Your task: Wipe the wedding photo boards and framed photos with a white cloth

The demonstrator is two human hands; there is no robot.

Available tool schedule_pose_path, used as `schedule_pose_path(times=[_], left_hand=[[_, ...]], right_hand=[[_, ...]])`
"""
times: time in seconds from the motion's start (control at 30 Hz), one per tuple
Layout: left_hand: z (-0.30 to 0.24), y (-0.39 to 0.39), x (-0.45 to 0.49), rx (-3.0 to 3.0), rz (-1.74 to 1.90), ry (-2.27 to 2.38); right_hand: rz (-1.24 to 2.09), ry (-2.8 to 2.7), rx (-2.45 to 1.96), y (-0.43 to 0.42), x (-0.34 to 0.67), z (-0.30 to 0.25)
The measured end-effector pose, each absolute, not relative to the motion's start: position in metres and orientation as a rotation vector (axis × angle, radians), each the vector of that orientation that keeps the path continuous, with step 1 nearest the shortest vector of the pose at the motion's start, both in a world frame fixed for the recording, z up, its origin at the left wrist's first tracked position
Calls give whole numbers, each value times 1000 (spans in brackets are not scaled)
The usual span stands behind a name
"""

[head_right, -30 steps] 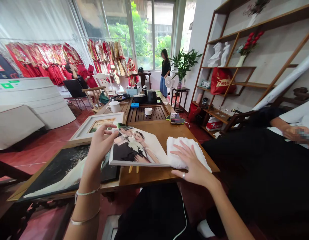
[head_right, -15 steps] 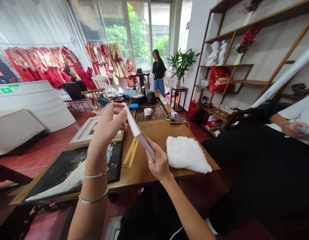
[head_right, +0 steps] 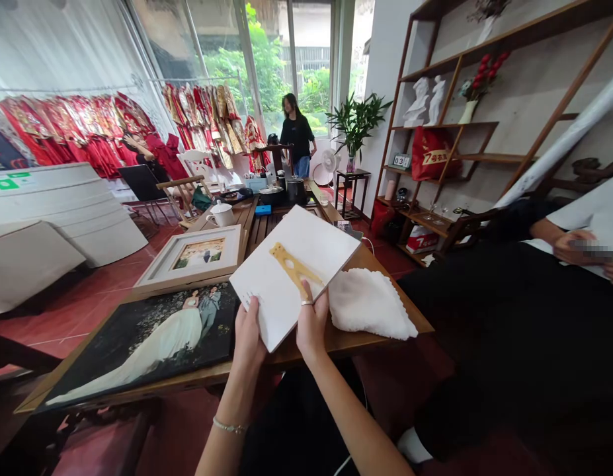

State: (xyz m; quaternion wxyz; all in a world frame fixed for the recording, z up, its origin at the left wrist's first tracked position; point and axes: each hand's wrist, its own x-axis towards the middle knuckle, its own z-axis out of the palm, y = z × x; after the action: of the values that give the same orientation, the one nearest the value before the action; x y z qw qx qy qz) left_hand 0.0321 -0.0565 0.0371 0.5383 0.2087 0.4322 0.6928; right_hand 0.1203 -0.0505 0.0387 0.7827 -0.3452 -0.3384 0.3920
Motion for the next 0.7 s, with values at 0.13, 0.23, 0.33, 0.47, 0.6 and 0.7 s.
schedule_pose_path(times=[0.13, 0.23, 0.33, 0.47, 0.6, 0.7], left_hand=[[45, -51, 11, 471, 1702, 1265], [51, -48, -14, 636, 1723, 1315], [57, -46, -34, 751, 1741, 1359], [62, -45, -41, 755, 1646, 1394], [57, -49, -30, 772, 1573, 1410], [51, -50, -19, 847, 1497, 1404]], right_hand=[[744, -1396, -1029, -67, 179, 31], [130, -1804, -1259, -79, 239, 29], [-134, -2077, -1585, -79, 289, 25], [-133, -2151, -1623, -72, 324, 17], [-212, -1456, -1707, -70, 323, 18], [-305, -1104, -1667, -66, 304, 26]])
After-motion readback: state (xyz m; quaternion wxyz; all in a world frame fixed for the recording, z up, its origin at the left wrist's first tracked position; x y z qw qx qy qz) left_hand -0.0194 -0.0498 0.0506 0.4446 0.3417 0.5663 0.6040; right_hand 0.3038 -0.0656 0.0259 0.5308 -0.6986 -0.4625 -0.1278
